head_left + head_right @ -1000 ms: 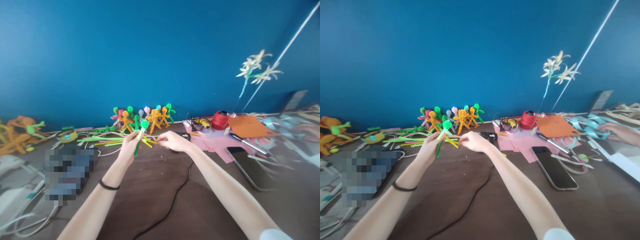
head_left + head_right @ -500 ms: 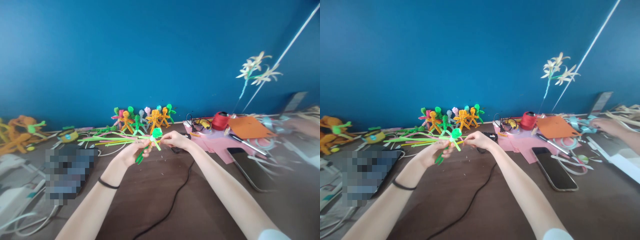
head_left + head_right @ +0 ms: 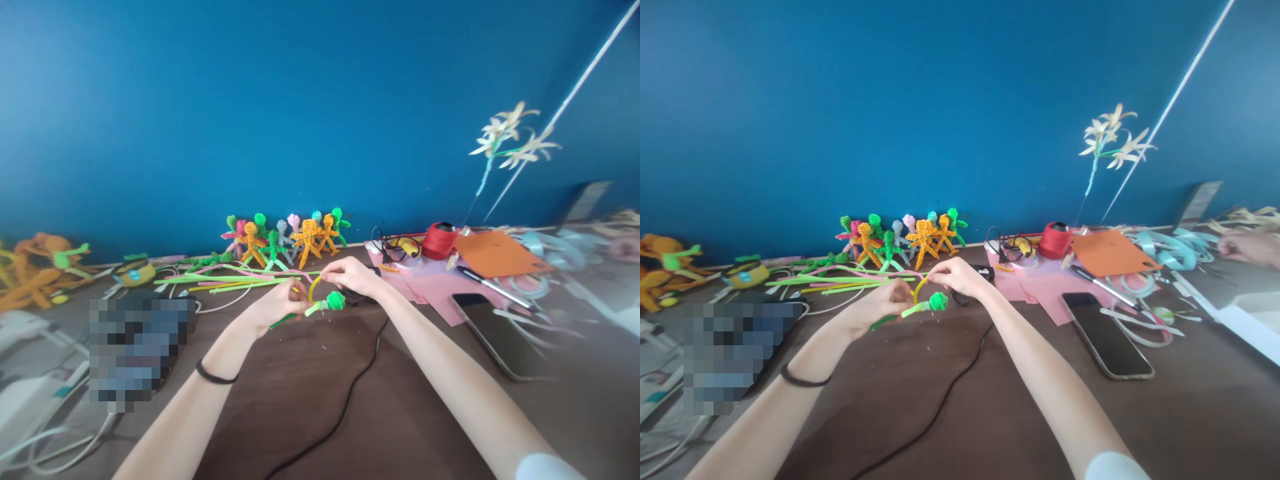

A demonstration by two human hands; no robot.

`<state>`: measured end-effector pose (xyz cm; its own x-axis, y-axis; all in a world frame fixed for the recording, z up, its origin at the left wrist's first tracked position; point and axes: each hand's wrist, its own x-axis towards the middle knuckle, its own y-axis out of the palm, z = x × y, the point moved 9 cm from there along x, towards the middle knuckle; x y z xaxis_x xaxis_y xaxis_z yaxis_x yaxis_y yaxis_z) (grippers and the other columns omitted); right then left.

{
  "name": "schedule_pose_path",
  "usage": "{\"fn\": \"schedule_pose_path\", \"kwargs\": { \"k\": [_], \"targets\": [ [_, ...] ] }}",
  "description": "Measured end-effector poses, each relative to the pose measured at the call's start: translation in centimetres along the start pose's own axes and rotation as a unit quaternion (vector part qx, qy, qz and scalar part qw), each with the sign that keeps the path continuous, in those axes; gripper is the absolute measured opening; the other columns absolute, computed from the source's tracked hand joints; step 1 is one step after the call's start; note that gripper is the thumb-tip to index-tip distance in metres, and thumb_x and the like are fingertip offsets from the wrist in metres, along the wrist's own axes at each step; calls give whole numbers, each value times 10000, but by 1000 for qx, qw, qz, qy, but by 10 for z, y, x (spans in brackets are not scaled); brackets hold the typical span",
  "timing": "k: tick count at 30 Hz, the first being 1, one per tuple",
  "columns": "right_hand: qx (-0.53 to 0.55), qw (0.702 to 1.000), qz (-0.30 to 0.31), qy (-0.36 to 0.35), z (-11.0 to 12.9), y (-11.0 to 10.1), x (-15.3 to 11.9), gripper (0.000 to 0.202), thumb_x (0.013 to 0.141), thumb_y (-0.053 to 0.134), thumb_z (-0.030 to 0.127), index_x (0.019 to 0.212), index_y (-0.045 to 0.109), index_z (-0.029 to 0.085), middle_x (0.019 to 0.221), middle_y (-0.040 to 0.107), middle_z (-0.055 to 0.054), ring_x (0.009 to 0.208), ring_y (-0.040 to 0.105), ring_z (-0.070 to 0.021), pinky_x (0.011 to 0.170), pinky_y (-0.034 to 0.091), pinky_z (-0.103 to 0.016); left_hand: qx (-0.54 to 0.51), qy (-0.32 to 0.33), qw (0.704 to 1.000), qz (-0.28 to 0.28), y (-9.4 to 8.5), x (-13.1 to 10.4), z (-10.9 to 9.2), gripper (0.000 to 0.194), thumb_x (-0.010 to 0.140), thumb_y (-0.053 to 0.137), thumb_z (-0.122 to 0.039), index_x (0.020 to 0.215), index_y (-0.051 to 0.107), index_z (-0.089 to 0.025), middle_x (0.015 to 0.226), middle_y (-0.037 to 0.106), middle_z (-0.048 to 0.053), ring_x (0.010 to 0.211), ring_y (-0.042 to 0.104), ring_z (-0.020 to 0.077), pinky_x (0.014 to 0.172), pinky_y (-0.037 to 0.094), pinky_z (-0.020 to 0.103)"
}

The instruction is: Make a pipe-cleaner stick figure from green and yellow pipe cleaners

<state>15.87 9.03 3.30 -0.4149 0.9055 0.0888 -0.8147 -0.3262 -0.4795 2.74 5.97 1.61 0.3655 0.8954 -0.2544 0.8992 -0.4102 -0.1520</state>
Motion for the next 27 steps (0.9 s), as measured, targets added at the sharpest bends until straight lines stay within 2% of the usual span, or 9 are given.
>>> {"fn": "schedule_pose_path", "kwargs": {
  "k": [3, 7, 9, 12, 15, 18, 21, 24, 27],
  "targets": [
    [-23, 999, -26, -16, 12, -5, -2, 324, 762, 540, 372, 857, 693, 103, 544, 491, 20, 483, 361, -67, 496, 270, -221, 0, -7, 1000, -20, -1, 2, 5, 278, 510, 744, -196, 724, 569, -168, 568, 613, 2, 475, 507, 113, 454, 366, 219],
    [-35, 997, -48, -51, 34, -6, -7, 284, 774, 535, 338, 832, 700, 114, 687, 620, -31, 568, 462, -91, 559, 336, -226, 26, 21, 999, 0, 1, 7, 7, 140, 584, 686, -249, 633, 615, -139, 571, 612, 30, 455, 475, 96, 417, 324, 198],
    [-48, 996, -40, -58, 45, -2, -10, 280, 771, 547, 341, 833, 703, 117, 739, 653, -49, 617, 508, -112, 590, 361, -232, 56, 43, 997, 9, 2, 8, 5, 148, 625, 637, -266, 553, 626, -138, 559, 617, 46, 442, 452, 88, 407, 317, 189],
    [-71, 994, -29, -73, 62, 8, -16, 231, 774, 549, 290, 815, 707, 126, 747, 668, -50, 647, 537, -122, 607, 365, -229, 78, 54, 995, -4, 0, 9, 5, 177, 653, 586, -272, 541, 648, -149, 545, 637, 64, 413, 433, 88, 385, 307, 184],
    [-119, 989, -20, -86, 77, 21, -21, 213, 788, 525, 240, 799, 709, 132, 682, 654, -35, 581, 504, -99, 577, 335, -224, 71, 52, 996, -25, -2, 9, 7, 178, 647, 562, -253, 519, 629, -150, 507, 627, 63, 396, 446, 93, 375, 313, 184],
    [-156, 984, -4, -84, 84, 34, -25, 214, 796, 516, 231, 782, 706, 134, 621, 625, -25, 535, 462, -87, 550, 304, -224, 21, 54, 996, -60, -9, 12, 9, 126, 606, 535, -172, 498, 592, -143, 460, 562, 22, 408, 461, 87, 393, 335, 180],
    [-166, 981, 30, -92, 86, 44, -28, 241, 817, 479, 236, 793, 700, 143, 575, 580, -10, 501, 421, -80, 532, 279, -224, -70, 69, 991, -92, -18, 16, 11, 66, 553, 528, -98, 508, 561, -134, 448, 482, -27, 399, 396, 51, 386, 306, 160],
    [-167, 981, 66, -75, 76, 47, -27, 274, 830, 430, 225, 824, 695, 152, 499, 505, 15, 449, 375, -74, 507, 257, -226, -163, 65, 980, -92, -23, 20, 13, 36, 555, 566, -99, 542, 556, -131, 497, 485, -28, 407, 393, 40, 383, 316, 159],
    [-154, 984, 85, -38, 59, 44, -23, 304, 814, 420, 188, 975, 676, 158, 497, 501, 26, 441, 384, -75, 507, 267, -220, -240, 47, 964, -106, -27, 19, 14, 38, 596, 557, -105, 624, 578, -119, 560, 522, -6, 421, 426, 47, 395, 359, 173]
  ]
}}
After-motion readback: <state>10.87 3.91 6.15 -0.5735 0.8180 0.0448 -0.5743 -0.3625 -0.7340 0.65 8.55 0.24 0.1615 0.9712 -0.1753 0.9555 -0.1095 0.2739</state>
